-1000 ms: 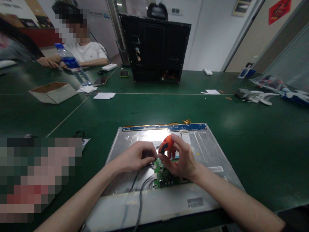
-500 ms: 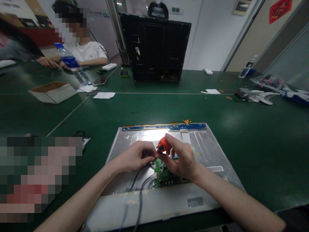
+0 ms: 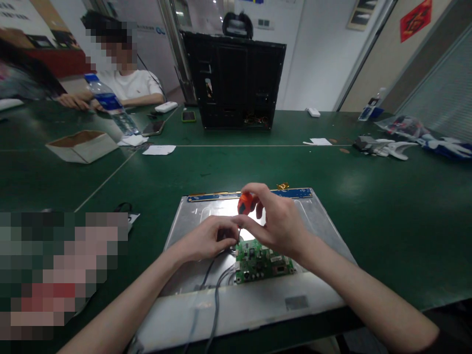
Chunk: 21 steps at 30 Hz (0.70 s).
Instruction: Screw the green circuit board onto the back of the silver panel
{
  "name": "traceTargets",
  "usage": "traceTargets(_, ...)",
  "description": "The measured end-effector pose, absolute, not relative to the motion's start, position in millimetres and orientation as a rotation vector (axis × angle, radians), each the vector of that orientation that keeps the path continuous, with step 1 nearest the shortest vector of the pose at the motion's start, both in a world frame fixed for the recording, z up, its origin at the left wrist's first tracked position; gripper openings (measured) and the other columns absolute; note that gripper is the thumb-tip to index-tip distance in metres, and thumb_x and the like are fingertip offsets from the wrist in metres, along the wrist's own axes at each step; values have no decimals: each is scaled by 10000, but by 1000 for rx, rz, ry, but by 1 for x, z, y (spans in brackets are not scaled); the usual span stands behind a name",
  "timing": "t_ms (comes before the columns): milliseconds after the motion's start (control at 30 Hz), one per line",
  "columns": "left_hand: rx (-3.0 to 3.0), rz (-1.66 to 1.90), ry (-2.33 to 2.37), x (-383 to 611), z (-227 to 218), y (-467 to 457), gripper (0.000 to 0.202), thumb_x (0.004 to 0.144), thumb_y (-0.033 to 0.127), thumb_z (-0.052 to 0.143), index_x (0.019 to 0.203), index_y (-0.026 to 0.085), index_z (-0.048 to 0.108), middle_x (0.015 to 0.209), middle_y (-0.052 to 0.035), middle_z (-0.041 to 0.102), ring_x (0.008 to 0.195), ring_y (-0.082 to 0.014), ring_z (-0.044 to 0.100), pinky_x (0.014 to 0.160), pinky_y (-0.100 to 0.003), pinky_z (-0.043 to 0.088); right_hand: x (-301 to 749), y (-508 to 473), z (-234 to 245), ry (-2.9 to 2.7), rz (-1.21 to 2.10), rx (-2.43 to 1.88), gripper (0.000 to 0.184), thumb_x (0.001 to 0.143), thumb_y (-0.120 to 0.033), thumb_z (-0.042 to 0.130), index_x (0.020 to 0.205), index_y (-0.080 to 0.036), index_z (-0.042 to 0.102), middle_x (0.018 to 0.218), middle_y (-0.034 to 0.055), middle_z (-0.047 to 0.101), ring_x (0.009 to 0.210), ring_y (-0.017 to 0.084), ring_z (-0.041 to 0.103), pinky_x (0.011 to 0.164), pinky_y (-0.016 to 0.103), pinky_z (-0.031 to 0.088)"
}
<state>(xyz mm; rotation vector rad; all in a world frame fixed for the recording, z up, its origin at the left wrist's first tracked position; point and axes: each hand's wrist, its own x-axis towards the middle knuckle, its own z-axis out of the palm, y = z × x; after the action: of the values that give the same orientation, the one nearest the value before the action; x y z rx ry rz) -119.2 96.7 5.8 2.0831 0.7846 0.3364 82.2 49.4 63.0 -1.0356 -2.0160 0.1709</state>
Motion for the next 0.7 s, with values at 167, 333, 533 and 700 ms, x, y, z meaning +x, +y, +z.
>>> traceTargets(167,2083,362,820,-118,7,95,116,792,255,586,798,159,653,718,-19,659,655,-175,585,611,-256,455,73,48,109,-2396,115,-1410,239,978,-400,487,978,-190,601,677,-9,597,559,124,438,528,274,235)
traceTargets(333,2080,420,805,-118,2,96,112,779,244,572,768,150,632,675,-21,650,614,-172,588,585,-248,445,71,54,129,-2529,226,-1443,170,914,-353,583,872,-202,650,657,-10,583,554,110,420,535,270,223)
traceTargets(533,2146,403,793,-117,-1,100,93,772,216,574,743,143,624,624,-1,611,566,-149,546,554,-234,400,79,56,135,-2547,325,-1395,154,906,-302,589,848,-181,665,696,1,622,580,107,464,544,268,250)
traceTargets(700,2230,460,687,-113,0,100,135,772,134,510,781,149,644,636,14,600,560,-130,523,568,-227,388,86,53,133,-2568,216,-1380,270,941,-436,597,876,-187,676,720,13,658,613,130,520,533,272,243)
